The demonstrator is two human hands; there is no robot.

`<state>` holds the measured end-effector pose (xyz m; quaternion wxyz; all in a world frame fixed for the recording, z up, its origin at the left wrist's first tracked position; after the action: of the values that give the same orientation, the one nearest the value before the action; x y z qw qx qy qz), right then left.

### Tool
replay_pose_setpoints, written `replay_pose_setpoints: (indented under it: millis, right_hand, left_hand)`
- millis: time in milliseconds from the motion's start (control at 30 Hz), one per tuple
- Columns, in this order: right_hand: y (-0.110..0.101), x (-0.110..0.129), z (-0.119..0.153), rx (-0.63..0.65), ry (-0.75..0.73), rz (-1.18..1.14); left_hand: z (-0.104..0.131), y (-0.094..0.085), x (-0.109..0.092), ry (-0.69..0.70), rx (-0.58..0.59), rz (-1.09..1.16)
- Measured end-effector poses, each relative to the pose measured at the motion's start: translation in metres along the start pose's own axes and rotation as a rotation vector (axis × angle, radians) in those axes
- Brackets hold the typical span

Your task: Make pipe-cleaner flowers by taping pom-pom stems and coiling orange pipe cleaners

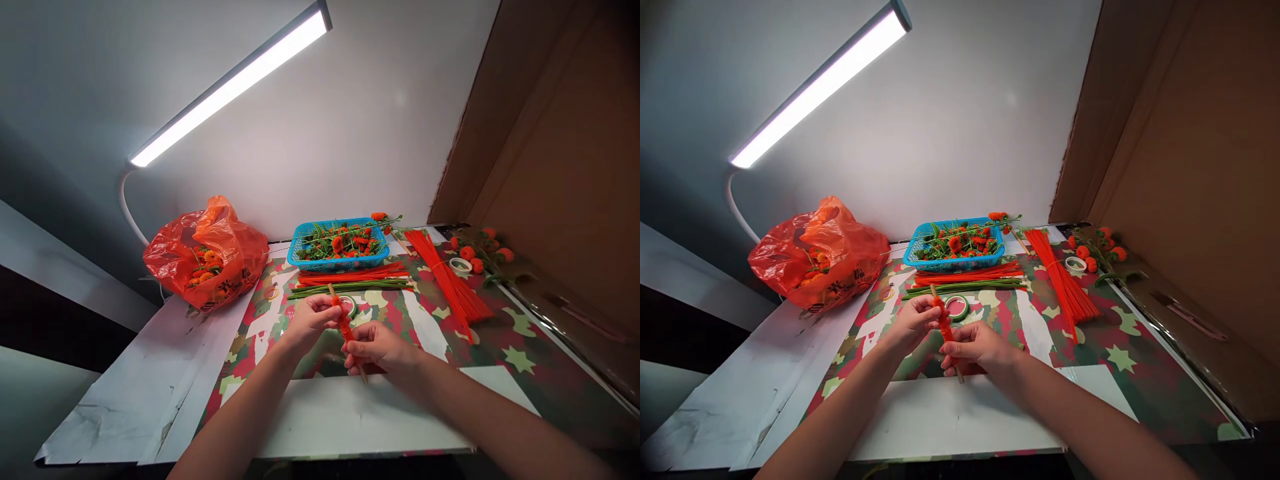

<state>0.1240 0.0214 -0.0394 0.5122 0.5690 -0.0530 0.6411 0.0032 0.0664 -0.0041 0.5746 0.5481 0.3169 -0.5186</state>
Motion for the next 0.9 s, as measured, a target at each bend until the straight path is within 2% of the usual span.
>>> replay_pose_setpoints:
  millis: [167, 300, 400, 633, 733, 900]
  right_hand:
    - [-0.002, 0.008, 0.0, -0.126, -0.053, 0.136]
    - [-0.003, 0.016, -0.001, -0.17, -0.166, 0.192]
    - [-0.004, 0.015, -0.004, -0.102, -0.172, 0.079]
    - [0.01, 0.013, -0.002, 0.198, -0.113, -0.234]
    - [0.012, 0.009, 0.0, 0.237, -0.074, -0.29]
    - [0.012, 0.002, 0.001, 0.302, -0.047, -0.258]
  left_hand:
    - [0.0, -0.003, -0.002, -0.007, -0.061, -0.056]
    - [-0.002, -0.005, 0.003, 0.004, -0.098, -0.057]
    - [-0.003, -0.003, 0.004, 0.037, -0.069, -0.012]
    - [0.002, 0.01, -0.007, 0.079, 0.228, 0.236]
    - [0.003, 0.009, -0.006, 0.091, 0.242, 0.242]
    - [0.004, 0.009, -0.004, 0.136, 0.217, 0.244]
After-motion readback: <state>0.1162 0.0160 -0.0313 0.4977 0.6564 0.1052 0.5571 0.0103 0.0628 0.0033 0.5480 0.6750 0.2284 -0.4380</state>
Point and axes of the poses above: each hand's wrist, its own z-axis away from the middle knuckle, its own y-axis out of the palm, x = y × z, the point moved 6 cm from there along -z, towards the middle knuckle, and after that the axes turned 3 degrees about -z, right-handed, at the moved point
